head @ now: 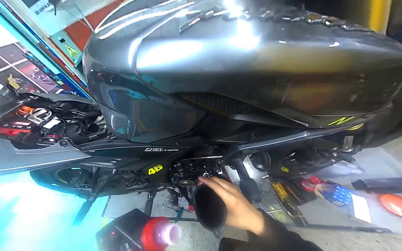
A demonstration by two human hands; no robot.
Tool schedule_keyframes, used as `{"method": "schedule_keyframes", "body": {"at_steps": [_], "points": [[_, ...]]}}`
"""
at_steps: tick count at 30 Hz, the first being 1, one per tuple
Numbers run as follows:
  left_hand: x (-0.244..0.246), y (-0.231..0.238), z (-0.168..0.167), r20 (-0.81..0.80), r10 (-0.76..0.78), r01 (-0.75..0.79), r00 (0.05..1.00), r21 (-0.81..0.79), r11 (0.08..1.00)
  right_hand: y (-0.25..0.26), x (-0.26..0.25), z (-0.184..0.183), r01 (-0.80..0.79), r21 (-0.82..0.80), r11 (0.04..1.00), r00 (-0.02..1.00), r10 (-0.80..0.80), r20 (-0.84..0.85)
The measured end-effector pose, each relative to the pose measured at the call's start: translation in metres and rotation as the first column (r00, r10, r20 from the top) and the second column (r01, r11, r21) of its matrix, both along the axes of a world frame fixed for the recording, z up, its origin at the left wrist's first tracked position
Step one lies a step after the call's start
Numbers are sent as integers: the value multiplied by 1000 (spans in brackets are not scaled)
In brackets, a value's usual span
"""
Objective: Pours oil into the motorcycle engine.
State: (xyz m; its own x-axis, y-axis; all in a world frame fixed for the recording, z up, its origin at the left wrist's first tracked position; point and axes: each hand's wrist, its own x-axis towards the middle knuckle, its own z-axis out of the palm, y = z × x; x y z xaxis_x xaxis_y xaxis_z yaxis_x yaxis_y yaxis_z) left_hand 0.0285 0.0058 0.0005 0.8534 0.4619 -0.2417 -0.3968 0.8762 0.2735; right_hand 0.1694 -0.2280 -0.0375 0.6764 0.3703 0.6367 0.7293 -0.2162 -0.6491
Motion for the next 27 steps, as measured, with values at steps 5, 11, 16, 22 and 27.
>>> {"method": "schedule_keyframes", "body": {"at_steps": [5, 11, 16, 22, 27], "points": [[22, -12, 9, -16, 23, -22, 1000, 93, 995, -2, 16, 1, -98, 49, 994, 995, 100, -25], [37, -21, 3, -66, 71, -58, 995, 172, 983, -1, 25, -5, -84, 105, 991, 995, 89, -46], [39, -26, -1, -58, 129, -108, 990, 279, 954, 5, 21, -4, -36, 76, 996, 998, 39, -39], [37, -28, -1, -19, 254, -204, 967, 539, 818, 5, 17, -5, -39, 63, 997, 999, 41, -22], [40, -30, 9, 45, 346, -292, 937, 643, 708, 2, 14, -2, -35, 51, 998, 998, 38, -49]]}}
